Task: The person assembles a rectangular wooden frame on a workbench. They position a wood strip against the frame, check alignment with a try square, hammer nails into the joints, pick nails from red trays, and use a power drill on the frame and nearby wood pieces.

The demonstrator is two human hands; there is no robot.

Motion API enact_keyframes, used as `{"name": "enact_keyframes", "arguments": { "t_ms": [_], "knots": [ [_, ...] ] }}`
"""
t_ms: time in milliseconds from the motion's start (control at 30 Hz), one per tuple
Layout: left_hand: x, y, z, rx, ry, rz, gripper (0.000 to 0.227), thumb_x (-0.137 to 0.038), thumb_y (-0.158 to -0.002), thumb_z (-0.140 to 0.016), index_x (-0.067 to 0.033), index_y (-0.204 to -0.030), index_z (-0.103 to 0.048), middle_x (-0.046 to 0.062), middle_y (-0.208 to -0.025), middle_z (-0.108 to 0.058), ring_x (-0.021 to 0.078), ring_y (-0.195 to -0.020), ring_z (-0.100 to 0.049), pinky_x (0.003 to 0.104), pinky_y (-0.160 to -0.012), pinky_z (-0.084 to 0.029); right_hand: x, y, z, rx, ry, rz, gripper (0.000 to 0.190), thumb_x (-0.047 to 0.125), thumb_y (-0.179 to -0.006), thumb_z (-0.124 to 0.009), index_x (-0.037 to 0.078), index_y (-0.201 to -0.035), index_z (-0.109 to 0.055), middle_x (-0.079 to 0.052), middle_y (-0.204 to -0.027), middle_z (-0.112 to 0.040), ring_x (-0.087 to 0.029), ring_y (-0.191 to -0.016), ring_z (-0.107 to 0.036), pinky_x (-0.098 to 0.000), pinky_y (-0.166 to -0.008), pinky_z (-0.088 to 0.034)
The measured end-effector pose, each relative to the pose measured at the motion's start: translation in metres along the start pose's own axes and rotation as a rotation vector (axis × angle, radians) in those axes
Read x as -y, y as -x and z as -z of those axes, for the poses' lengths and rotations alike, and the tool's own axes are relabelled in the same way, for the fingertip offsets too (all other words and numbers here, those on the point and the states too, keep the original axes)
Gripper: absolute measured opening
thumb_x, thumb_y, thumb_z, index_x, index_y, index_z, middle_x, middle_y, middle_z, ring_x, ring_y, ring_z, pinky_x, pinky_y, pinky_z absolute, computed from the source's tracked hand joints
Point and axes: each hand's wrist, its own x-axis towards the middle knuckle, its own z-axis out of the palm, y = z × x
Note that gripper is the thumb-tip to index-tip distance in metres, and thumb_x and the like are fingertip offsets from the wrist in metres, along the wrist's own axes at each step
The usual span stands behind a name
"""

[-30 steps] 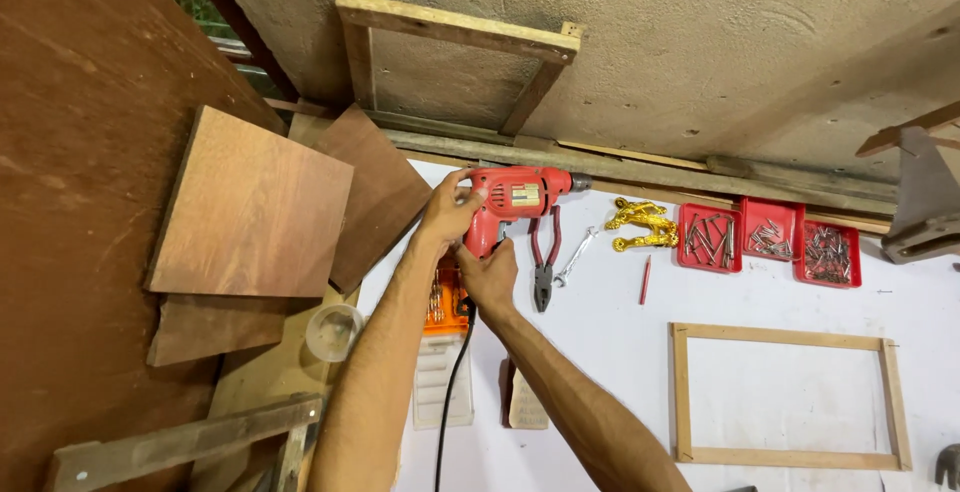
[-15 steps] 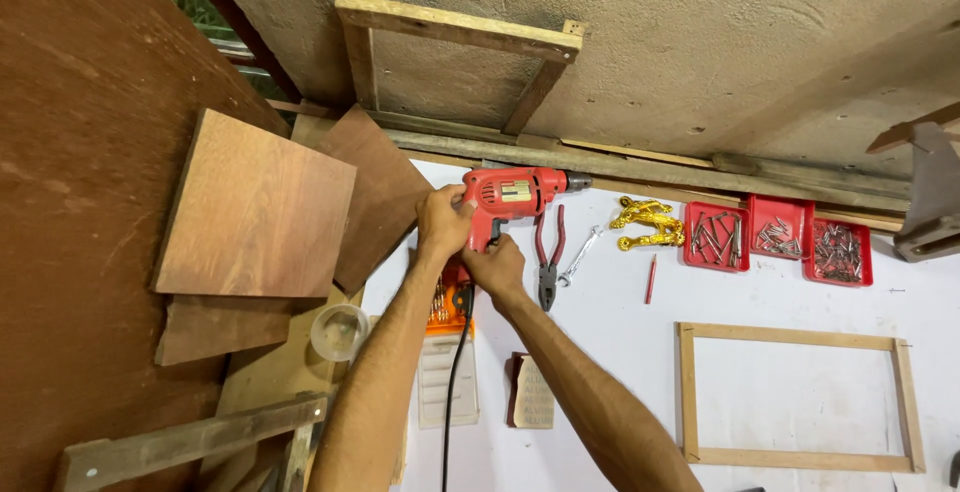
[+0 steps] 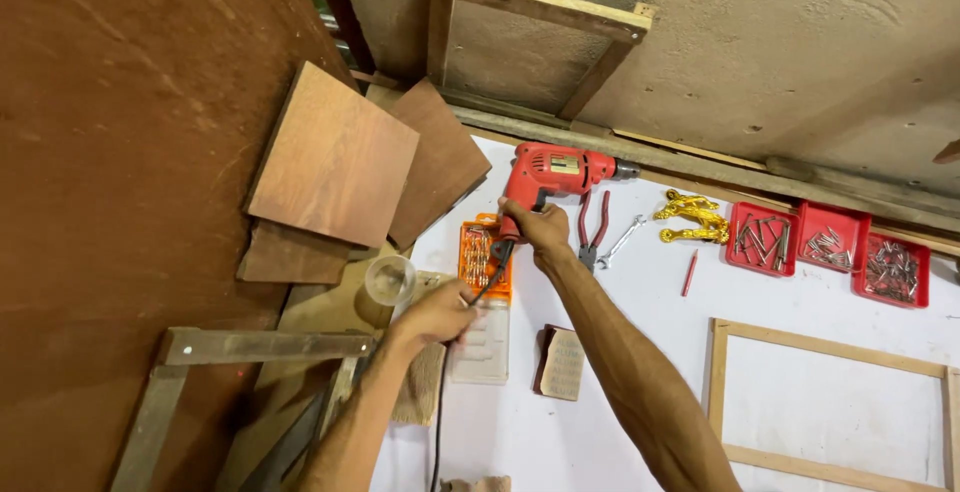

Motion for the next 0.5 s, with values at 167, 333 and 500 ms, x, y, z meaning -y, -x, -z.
{"name": "enact_keyframes", "arguments": {
  "t_ms": [167, 333, 500],
  "knots": [
    [-0.017, 0.017, 0.045, -0.312, -0.294, -0.258, 0.017, -0.011, -0.088, -0.075, -0.0027, -0.100, -0.065, 0.013, -0.074, -0.068, 0.0257, -0.066, -0.065, 0.042, -0.059, -0.050, -0.002, -0.013, -0.008, -0.040, -0.023, -0.022, 0.031, 0.024, -0.079, -0.089, -0.001, -0.090, -0.074, -0.010, -0.082, -0.076, -0.017, -0.060, -0.070, -0.0301, -0.053, -0.058],
    [-0.031, 0.017, 0.061, -0.706, -0.425, -0.710, 0.014, -0.006, -0.085, -0.076, -0.0036, -0.094, -0.066, 0.015, -0.084, -0.067, 0.0347, -0.077, -0.066, 0.045, -0.069, -0.051, 0.010, -0.023, -0.027, -0.032, -0.145, -0.013, 0.027, 0.021, -0.083, -0.085, 0.000, -0.094, -0.071, -0.010, -0.084, -0.075, -0.019, -0.060, -0.070, -0.0323, -0.051, -0.059],
    [-0.019, -0.003, 0.074, -0.954, -0.405, -0.802, 0.015, -0.002, -0.085, -0.075, -0.0034, -0.099, -0.069, 0.016, -0.091, -0.065, 0.0382, -0.085, -0.064, 0.047, -0.073, -0.050, -0.029, -0.065, -0.028, -0.039, -0.167, 0.019, 0.023, 0.017, -0.087, -0.087, 0.003, -0.085, -0.069, -0.004, -0.077, -0.068, -0.013, -0.058, -0.058, -0.0289, -0.050, -0.047]
  ]
}}
